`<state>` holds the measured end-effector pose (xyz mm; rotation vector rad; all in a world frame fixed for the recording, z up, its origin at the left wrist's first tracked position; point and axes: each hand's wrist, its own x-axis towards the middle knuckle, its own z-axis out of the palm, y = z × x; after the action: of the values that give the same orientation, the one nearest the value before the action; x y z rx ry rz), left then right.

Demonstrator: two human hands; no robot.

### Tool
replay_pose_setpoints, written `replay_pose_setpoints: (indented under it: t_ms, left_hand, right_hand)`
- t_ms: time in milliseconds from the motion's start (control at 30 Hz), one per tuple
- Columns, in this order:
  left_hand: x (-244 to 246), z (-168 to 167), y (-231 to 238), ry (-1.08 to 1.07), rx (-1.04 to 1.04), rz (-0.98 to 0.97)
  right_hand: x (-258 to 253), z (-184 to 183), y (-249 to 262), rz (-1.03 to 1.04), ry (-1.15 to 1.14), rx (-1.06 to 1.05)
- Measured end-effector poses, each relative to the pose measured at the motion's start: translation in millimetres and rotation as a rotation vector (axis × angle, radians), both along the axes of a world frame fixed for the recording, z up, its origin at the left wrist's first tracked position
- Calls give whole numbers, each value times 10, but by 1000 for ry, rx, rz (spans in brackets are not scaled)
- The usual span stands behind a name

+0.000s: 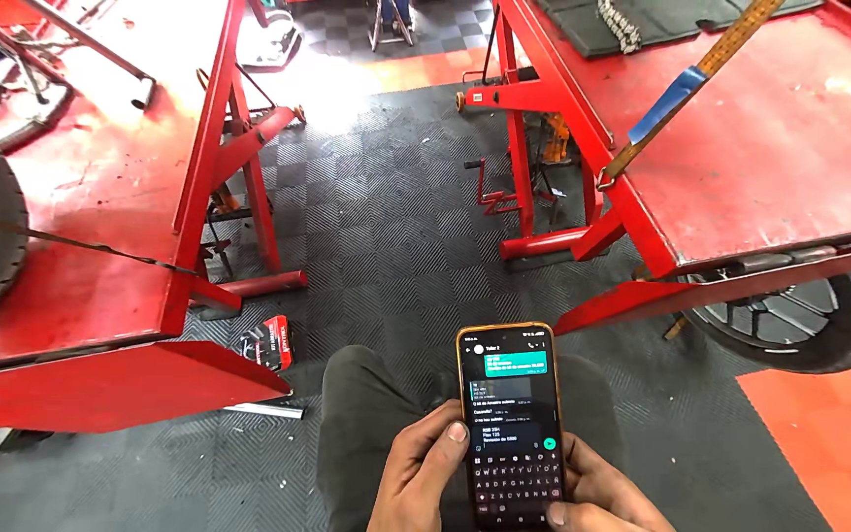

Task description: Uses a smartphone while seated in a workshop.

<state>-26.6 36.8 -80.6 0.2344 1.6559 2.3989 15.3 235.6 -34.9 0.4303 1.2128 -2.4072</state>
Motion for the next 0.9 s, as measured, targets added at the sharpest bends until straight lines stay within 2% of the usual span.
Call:
replay_pose_setpoints:
  t_ms: [900]
  left_hand:
    - [-53, -6, 17, 6, -7, -26]
  right_hand:
    - [-66, 12, 5, -14, 16, 71]
